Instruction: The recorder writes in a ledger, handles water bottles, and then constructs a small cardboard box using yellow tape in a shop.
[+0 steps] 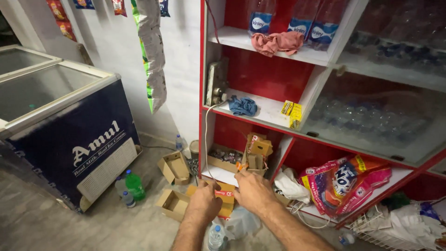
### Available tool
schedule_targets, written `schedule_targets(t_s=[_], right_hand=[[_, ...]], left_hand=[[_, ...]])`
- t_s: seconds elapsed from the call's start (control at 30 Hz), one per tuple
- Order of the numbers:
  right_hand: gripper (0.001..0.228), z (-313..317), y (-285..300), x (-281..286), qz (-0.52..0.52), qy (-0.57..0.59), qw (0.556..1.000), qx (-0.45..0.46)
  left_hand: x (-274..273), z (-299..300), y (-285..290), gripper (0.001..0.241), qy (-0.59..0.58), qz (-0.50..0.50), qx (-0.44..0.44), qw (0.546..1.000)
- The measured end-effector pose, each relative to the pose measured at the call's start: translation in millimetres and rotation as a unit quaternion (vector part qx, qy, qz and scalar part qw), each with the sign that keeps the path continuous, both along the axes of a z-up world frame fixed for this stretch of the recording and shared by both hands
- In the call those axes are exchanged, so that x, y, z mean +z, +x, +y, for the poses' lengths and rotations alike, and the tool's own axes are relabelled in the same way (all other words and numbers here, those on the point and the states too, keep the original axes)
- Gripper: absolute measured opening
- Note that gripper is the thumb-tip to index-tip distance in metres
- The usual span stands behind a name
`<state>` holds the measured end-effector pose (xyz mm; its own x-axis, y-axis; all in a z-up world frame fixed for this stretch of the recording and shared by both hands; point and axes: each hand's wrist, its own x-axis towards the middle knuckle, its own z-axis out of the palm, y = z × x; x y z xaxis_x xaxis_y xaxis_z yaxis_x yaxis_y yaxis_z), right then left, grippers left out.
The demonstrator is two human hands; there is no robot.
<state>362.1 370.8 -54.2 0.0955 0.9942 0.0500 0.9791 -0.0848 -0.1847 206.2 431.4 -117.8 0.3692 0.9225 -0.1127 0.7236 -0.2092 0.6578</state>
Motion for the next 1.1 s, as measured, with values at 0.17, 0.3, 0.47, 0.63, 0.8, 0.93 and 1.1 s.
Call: schedule_targets(t_s=[0.17, 0.3, 0.47, 0.63, 0.8, 0.93, 1.1], right_hand=[[0.038, 0, -7, 2, -0.005, -0.036, 0.999, -0.009], [0.034, -2, -12, -6, -0.005, -0.044, 0.999, -0.014], [0.042, 0, -15, -30, 0.004, -0.049, 0.999, -0.012], [0.06, 1, -17, -50, 0.002, -0.073, 0.997, -0.028], [0.068, -3, -21, -62, 0.051, -0.114, 0.99, -0.066], [0.069, -1, -2, -115, 0.023, -0.107, 0.994, -0.022], [0.048, 26, 9, -149, 0.055, -0.156, 0.985, -0.041]], left_hand=[[-13, 0, -5, 0.037, 0.014, -0.015, -0.001, 1.0], [-37, 3, -6, 0.036, 0.024, -0.016, -0.003, 1.0], [-49, -1, -11, 0.04, 0.005, -0.022, -0.009, 1.0], [-69, 2, -16, 0.037, 0.0, -0.034, -0.026, 0.999], [-97, 6, -16, 0.044, 0.026, -0.066, -0.019, 0.997], [-137, 5, -7, 0.04, 0.053, -0.094, -0.028, 0.994], [-179, 27, 8, 0.053, -0.019, -0.021, 0.006, 1.0]])
